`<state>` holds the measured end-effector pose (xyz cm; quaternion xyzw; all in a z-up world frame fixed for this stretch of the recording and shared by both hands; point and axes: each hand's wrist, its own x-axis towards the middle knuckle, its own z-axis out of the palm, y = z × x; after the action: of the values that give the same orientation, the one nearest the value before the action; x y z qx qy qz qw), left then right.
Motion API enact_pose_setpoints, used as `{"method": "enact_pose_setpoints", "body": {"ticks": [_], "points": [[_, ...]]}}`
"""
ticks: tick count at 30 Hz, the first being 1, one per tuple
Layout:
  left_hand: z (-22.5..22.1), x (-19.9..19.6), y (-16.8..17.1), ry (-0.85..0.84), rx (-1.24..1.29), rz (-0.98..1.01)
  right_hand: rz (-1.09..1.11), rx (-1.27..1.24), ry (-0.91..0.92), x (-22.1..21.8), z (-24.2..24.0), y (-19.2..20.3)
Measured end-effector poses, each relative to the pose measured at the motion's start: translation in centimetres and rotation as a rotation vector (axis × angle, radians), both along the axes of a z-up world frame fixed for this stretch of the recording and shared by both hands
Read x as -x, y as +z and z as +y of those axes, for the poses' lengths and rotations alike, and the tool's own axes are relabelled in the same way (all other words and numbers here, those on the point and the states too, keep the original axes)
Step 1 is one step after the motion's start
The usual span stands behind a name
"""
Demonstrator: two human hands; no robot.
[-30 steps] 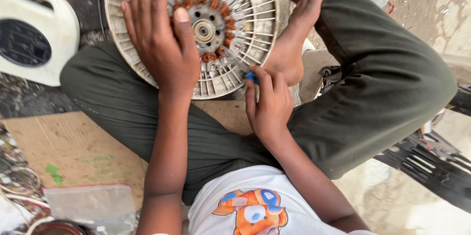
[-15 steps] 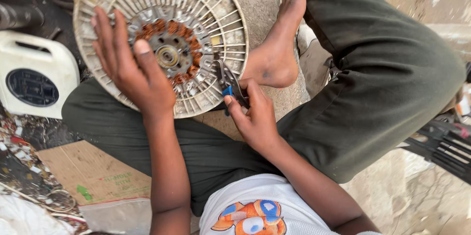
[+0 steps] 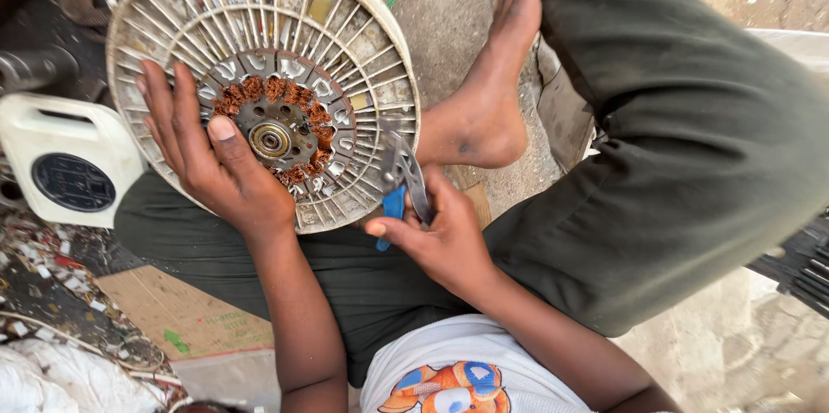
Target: The person sits on the floor and uses pliers to remove copper wire coils from the slots of a motor stator. They repeatedly pull and twist the wire, placing the removed copper into a nearby metal cup.
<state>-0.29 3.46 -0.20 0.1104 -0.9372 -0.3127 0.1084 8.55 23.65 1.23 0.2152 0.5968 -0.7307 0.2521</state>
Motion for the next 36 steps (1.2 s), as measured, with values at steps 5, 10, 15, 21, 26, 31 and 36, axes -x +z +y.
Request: {"method": "enact_pose_setpoints", "body": {"ticks": [5, 10, 15, 21, 26, 31, 36], "points": [[0.3, 0.3, 0.7, -0.027, 0.010, 0.081, 0.133, -0.195, 0.196, -1.3, -0.7, -0.1], [0.0, 0.0, 1.2, -0.044, 0.019, 0.127, 0.585, -0.453, 0.276, -2.6, -0.7, 2.1], [-0.3, -0.9, 0.8, -0.031, 0.042, 0.155, 0.225, -0.138, 0.147, -3.9, -1.6, 4.3], [-1.0, -0.9, 0.2, -0.005, 0.080, 0.192, 0.185, 0.042, 0.171, -6.6, -1.9, 5.6], [-1.4, -0.7, -1.2, 0.020, 0.109, 0.185, -0.124, 0.345, 0.104, -7.0, -0.8, 3.9], [-0.7, -0.6, -0.5, 0.021, 0.092, 0.209, 0.102, 0.162, 0.232, -6.4, -0.2, 3.8], [-1.4, -1.0, 0.3, 0.036, 0.094, 0.213, 0.389, 0.038, 0.228, -7.6, -0.7, 5.5]]}}
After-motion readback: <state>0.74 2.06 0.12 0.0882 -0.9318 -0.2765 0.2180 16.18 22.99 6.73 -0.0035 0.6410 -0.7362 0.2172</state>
